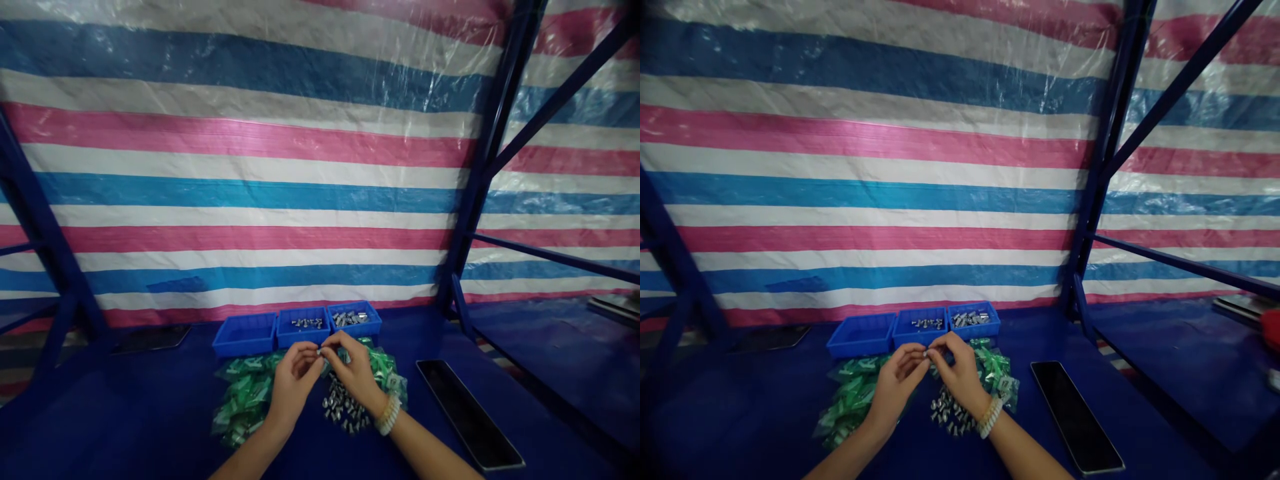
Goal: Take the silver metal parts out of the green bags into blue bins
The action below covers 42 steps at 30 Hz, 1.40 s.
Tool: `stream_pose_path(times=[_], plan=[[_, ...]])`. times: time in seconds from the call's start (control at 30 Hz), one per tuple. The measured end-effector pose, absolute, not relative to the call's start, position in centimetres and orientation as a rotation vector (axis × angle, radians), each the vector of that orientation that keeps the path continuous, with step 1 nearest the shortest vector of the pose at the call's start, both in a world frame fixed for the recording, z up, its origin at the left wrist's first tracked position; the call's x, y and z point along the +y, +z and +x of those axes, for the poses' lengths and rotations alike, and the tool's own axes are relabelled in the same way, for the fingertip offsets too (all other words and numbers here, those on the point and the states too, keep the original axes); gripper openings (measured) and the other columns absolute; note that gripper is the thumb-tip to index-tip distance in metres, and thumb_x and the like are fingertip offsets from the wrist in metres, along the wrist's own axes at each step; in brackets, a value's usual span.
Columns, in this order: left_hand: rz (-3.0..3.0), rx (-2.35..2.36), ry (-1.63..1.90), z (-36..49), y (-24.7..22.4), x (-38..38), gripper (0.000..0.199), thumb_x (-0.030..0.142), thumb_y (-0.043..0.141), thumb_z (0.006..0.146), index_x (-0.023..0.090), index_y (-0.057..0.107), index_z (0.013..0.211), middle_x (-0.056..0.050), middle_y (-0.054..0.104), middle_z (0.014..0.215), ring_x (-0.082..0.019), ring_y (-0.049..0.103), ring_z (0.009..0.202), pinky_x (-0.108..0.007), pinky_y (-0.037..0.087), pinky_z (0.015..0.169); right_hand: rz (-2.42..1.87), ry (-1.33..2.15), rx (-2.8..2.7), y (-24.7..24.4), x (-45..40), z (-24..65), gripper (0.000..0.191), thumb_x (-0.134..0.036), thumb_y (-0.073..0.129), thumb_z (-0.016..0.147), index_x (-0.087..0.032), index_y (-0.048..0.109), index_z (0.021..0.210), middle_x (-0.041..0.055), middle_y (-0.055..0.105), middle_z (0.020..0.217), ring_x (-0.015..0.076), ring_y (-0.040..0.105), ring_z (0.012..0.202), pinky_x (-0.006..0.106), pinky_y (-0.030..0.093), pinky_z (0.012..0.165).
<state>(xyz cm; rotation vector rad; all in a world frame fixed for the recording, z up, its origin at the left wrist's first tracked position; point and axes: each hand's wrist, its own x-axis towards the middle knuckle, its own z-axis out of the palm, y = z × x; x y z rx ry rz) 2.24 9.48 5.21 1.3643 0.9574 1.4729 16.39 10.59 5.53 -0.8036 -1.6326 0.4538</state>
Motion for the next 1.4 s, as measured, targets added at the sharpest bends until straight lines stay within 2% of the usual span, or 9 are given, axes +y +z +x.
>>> stream_pose_path(times=[0.33,0.5,0.67,0.83,0.97,1.07,1.23,1.4], plan=[[1.753,1.078,1.597,1.7,4.7,9.5,0.012,0.028,0.067,0.079,0.018,0.067,0.085,0.0,0.059,0.073,-0.016,0.059,0.068,-0.026,0.051,0.066,-0.741,0.927,-1.563,4.9,10.9,15.9,0.034,-0.042,0.052,0.092,-0.018,0.067,0.073,0.0001,0.059,0.066,0.0143,0.053,0.063,0.025,0.042,0.061],[2.085,1.155,1.718,1.1,6.6,10.4,0.01,0.024,0.064,0.082,0.02,0.069,0.089,-0.003,0.061,0.085,-0.017,0.06,0.076,-0.028,0.05,0.071,-0.587,1.249,-1.351,4.2,11.8,15.7,0.045,-0.052,0.049,0.09,-0.019,0.072,0.071,0.0035,0.064,0.067,0.0173,0.057,0.065,0.029,0.046,0.066],[2.294,1.217,1.65,0.0,8.2,15.6,0.015,0.018,0.059,0.083,0.021,0.069,0.093,-0.005,0.065,0.091,-0.02,0.063,0.086,-0.034,0.05,0.08,-0.659,1.217,-1.189,3.4,13.2,16.4,0.046,-0.055,0.053,0.087,-0.017,0.074,0.073,0.0057,0.068,0.069,0.0164,0.058,0.064,0.028,0.044,0.064],[2.427,1.373,1.348,-0.8,6.7,17.3,0.035,0.011,0.061,0.077,0.02,0.063,0.11,-0.007,0.069,0.101,-0.023,0.063,0.093,-0.037,0.049,0.083,-0.694,1.218,-1.136,3.1,13.9,17.0,0.048,-0.058,0.055,0.084,-0.016,0.074,0.071,0.0052,0.067,0.066,0.0149,0.057,0.06,0.026,0.043,0.061],[2.596,1.216,0.825,-0.4,6.1,13.7,0.02,0.009,0.057,0.076,0.021,0.069,0.088,-0.002,0.07,0.082,-0.02,0.064,0.081,-0.03,0.046,0.076,-0.713,1.19,-1.104,3.3,14.1,17.1,0.047,-0.058,0.057,0.082,-0.016,0.073,0.069,0.005,0.067,0.065,0.0152,0.057,0.06,0.026,0.043,0.06],[2.651,1.01,0.519,0.0,6.3,11.4,0.018,0.01,0.061,0.071,0.022,0.07,0.081,0.0,0.07,0.079,-0.02,0.064,0.08,-0.028,0.043,0.076,-0.732,1.15,-1.096,3.2,14.2,17.3,0.046,-0.058,0.06,0.081,-0.015,0.072,0.069,0.0054,0.067,0.067,0.0165,0.058,0.063,0.027,0.044,0.061],[2.631,0.956,0.464,0.3,5.9,10.7,0.018,0.009,0.061,0.065,0.023,0.069,0.075,-0.001,0.069,0.082,-0.022,0.063,0.087,-0.033,0.041,0.085,-0.732,1.128,-1.127,3.2,14.2,17.4,0.044,-0.057,0.06,0.081,-0.015,0.071,0.071,0.0053,0.066,0.068,0.0175,0.059,0.065,0.028,0.045,0.062],[2.505,0.953,0.684,0.2,5.3,11.3,0.022,0.006,0.056,0.067,0.021,0.068,0.078,0.0,0.067,0.076,-0.018,0.062,0.075,-0.027,0.045,0.073,-0.756,1.061,-1.18,3.6,13.9,17.6,0.042,-0.053,0.057,0.085,-0.014,0.069,0.073,0.0057,0.066,0.07,0.0184,0.059,0.066,0.029,0.046,0.063]])
